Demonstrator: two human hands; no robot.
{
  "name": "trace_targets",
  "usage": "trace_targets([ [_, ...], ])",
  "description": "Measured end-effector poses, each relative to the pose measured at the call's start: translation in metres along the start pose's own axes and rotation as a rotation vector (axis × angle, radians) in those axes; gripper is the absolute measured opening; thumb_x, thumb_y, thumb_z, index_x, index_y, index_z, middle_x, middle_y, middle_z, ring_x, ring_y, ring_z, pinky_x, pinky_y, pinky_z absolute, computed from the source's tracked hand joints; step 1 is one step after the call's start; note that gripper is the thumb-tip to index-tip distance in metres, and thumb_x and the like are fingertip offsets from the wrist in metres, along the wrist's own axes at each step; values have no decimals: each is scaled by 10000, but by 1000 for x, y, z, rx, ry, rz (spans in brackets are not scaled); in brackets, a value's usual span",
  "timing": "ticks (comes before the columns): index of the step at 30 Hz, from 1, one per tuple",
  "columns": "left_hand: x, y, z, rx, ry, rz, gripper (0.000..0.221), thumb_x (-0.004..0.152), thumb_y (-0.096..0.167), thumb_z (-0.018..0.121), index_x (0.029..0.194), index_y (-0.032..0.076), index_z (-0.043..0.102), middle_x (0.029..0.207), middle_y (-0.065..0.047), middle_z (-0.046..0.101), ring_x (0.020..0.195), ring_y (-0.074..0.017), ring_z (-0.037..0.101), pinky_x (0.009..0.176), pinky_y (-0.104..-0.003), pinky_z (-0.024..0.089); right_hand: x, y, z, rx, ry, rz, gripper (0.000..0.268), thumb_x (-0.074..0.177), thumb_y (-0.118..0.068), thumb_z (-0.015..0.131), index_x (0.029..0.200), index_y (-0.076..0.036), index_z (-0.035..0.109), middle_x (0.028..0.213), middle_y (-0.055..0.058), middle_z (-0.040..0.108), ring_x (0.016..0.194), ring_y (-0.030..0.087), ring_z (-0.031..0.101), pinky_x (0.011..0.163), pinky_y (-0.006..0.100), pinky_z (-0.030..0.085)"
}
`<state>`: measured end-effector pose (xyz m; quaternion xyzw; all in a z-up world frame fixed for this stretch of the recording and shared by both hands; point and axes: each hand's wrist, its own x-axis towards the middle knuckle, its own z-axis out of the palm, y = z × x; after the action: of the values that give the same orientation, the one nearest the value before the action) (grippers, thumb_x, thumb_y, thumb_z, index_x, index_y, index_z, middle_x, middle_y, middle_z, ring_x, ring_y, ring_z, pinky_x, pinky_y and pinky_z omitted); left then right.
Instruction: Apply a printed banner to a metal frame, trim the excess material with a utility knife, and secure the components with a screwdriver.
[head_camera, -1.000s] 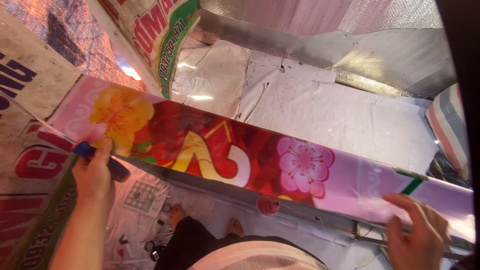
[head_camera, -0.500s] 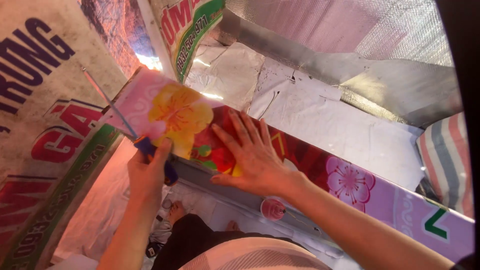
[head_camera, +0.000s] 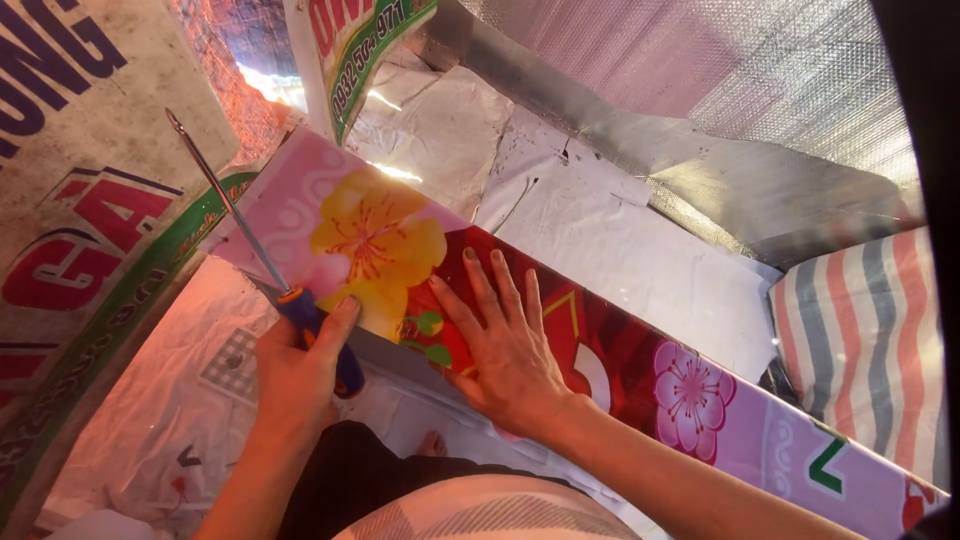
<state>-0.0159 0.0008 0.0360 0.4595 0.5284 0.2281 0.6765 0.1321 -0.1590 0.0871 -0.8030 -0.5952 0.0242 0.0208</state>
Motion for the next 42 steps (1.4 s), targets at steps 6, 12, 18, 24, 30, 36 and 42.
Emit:
trace_targets([
  [6,10,-13,-4,16,11,67,262,897,302,829,805,118,666,669,62,475,610,-58,403,519,-261,330,0,0,3,-44,16,-5,1127,804,-442,857,1658,-225,154,1714,214,129,1578,471,68,1210,701,105],
  [12,8,7,-10,3,93,51,213,886,288,816,978,111,742,853,27,681,766,-57,563,680,-248,471,1,-2,-1,-18,16,-2,1054,884,-510,799,1660,-231,141,1721,204,108,1581,468,54,1213,694,94],
  [18,2,16,-10,-3,111,66,179,904,262,810,896,124,697,755,43,585,704,-63,502,625,-249,417,3,-13,-3,-7,4,40,1098,858,-450,824,1662,-218,113,1719,215,66,1574,465,29,1212,670,66],
  [24,6,8,-13,-100,93,10,195,881,260,823,956,135,694,803,29,601,755,-74,541,681,-246,447,1,-14,-6,3,14,26,1077,824,-294,831,1658,-242,150,1719,206,82,1581,441,38,1211,675,70],
  [30,1,41,-26,-43,19,94,166,878,232,793,1022,162,747,861,30,682,765,-70,593,682,-243,485,6,-7,-19,376,-22,7,525,1071,-290,426,1590,-261,350,1691,82,308,1587,363,171,1242,613,33],
  [36,51,42,-62,-51,204,175,92,915,245,787,962,222,710,825,81,602,728,-51,543,593,-283,506,9,6,-17,665,-120,65,507,1096,-396,247,1568,-269,382,1713,35,261,1618,309,77,1245,585,-106],
  [42,46,38,-69,119,173,203,93,971,252,779,1012,202,712,769,46,562,649,-73,482,495,-292,429,11,-5,-25,543,-190,69,523,1084,-407,249,1594,-302,295,1731,35,190,1612,311,46,1240,579,-93],
])
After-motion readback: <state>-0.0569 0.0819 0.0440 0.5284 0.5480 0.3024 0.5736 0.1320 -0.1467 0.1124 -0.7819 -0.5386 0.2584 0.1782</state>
